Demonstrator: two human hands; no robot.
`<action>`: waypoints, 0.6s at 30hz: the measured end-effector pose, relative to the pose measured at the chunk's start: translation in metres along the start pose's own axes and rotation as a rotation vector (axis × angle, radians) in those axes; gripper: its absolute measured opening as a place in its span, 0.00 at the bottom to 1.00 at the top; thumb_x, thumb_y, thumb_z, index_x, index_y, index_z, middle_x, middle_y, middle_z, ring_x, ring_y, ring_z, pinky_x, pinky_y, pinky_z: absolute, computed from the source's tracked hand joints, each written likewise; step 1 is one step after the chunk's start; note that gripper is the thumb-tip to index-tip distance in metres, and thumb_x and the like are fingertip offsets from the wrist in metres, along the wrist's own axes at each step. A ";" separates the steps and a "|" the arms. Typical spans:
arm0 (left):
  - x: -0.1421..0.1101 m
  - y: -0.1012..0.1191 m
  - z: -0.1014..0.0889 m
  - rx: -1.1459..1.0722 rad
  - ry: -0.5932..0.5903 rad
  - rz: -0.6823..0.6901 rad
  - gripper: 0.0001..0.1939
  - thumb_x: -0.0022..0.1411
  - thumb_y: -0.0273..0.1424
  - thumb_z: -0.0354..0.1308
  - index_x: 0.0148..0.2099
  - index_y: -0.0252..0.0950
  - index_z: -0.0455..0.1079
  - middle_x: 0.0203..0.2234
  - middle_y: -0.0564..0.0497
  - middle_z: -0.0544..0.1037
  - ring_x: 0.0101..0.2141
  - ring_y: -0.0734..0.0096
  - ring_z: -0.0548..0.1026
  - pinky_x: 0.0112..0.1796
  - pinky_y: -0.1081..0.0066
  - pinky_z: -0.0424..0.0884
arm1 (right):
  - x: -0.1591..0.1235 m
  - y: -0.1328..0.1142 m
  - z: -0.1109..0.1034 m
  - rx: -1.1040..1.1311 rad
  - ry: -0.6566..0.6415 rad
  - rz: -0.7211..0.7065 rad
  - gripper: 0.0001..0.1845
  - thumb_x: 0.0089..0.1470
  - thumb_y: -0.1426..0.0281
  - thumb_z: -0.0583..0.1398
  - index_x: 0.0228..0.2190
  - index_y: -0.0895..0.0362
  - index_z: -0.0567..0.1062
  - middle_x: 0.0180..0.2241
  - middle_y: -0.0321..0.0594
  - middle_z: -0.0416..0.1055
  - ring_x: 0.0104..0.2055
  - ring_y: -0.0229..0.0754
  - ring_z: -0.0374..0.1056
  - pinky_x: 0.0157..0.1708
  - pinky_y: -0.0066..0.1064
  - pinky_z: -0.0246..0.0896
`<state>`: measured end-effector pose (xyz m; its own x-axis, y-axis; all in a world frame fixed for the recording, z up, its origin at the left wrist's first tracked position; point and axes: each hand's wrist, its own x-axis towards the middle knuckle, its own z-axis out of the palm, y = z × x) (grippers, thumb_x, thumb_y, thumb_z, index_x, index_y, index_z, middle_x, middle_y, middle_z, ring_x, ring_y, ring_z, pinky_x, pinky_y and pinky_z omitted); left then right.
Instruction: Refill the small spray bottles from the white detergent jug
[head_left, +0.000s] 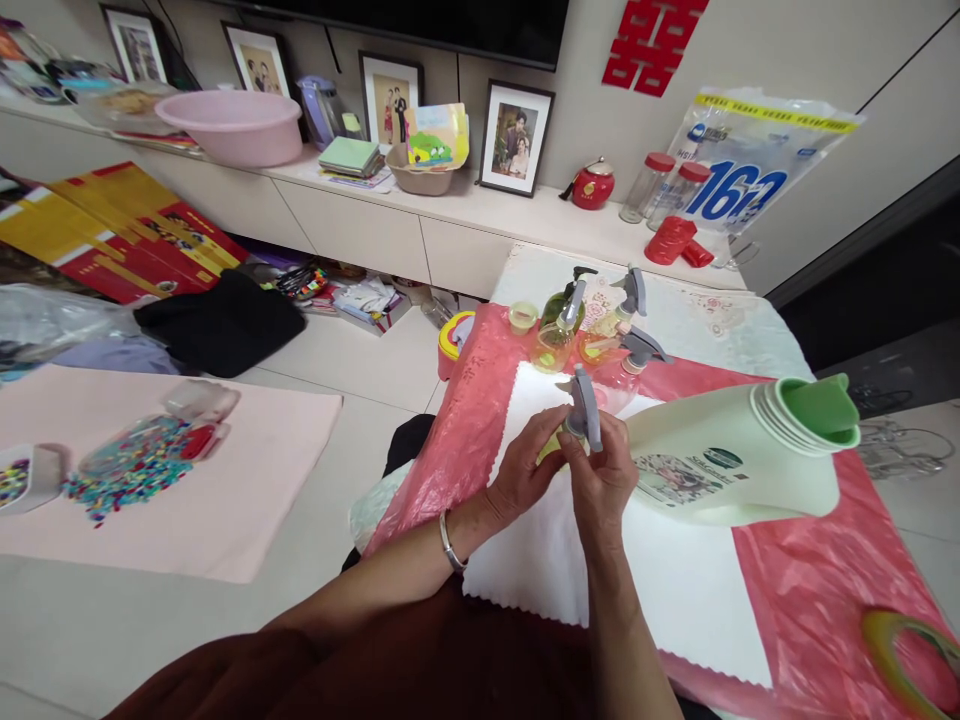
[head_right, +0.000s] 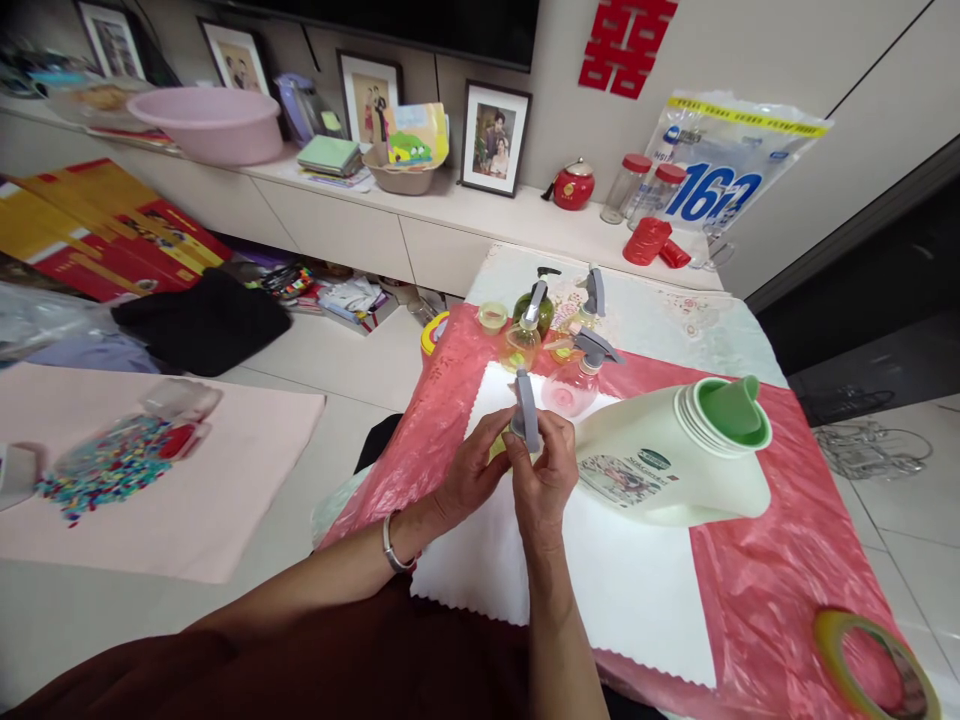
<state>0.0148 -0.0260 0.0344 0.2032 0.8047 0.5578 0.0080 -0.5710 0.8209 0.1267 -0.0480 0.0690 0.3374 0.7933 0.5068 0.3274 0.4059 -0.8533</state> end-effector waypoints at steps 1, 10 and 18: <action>0.000 0.000 0.000 -0.002 0.002 0.010 0.25 0.73 0.31 0.55 0.69 0.43 0.60 0.60 0.41 0.73 0.62 0.58 0.71 0.62 0.50 0.70 | 0.000 -0.001 -0.001 -0.016 -0.010 -0.004 0.15 0.61 0.66 0.68 0.49 0.53 0.79 0.47 0.40 0.70 0.51 0.42 0.66 0.48 0.31 0.64; 0.001 -0.001 0.000 0.010 0.000 0.035 0.26 0.73 0.33 0.55 0.70 0.44 0.58 0.61 0.41 0.73 0.62 0.58 0.71 0.62 0.52 0.71 | 0.000 -0.001 -0.010 0.055 -0.114 0.043 0.13 0.67 0.64 0.62 0.51 0.52 0.78 0.51 0.41 0.71 0.55 0.44 0.67 0.58 0.37 0.62; 0.000 0.000 -0.001 -0.003 0.002 0.024 0.25 0.73 0.32 0.53 0.69 0.43 0.59 0.60 0.41 0.73 0.61 0.58 0.72 0.62 0.52 0.71 | -0.002 0.011 -0.003 0.093 -0.032 0.056 0.16 0.59 0.64 0.69 0.47 0.54 0.76 0.46 0.41 0.68 0.50 0.42 0.67 0.53 0.37 0.65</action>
<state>0.0137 -0.0263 0.0345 0.2009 0.7913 0.5775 0.0000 -0.5896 0.8077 0.1321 -0.0464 0.0593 0.3240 0.8294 0.4552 0.2250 0.3998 -0.8886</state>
